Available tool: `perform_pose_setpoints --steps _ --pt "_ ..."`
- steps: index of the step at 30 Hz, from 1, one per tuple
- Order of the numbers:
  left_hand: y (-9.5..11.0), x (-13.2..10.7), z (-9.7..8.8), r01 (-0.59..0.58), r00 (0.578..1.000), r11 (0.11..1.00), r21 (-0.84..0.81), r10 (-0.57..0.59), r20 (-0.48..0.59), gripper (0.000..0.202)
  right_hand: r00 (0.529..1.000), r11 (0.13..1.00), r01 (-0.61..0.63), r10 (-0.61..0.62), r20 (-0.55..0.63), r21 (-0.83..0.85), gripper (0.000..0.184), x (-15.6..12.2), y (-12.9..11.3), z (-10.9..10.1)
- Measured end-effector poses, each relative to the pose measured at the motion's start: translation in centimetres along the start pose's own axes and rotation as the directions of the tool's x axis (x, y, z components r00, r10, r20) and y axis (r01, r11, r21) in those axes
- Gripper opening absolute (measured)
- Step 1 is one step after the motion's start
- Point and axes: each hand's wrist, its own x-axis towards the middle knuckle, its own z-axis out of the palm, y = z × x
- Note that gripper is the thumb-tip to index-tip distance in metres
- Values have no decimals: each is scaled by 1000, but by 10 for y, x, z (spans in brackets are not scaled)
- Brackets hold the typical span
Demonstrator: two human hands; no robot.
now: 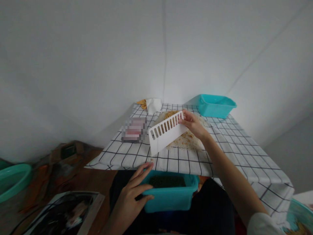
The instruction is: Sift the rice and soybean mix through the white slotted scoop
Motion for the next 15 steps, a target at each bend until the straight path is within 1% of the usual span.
perform_pose_setpoints --steps 5,8,15 --pt "1 0 -1 -8 1000 1000 11 8 9 14 999 1000 -2 3 36 -19 19 0 -1 10" --pt "0 0 -2 -6 1000 1000 15 5 17 15 999 1000 -8 9 52 -15 18 -1 -3 10" --pt "-1 0 1 -31 1000 999 14 31 0 16 998 1000 -25 24 50 3 22 -2 -5 9"
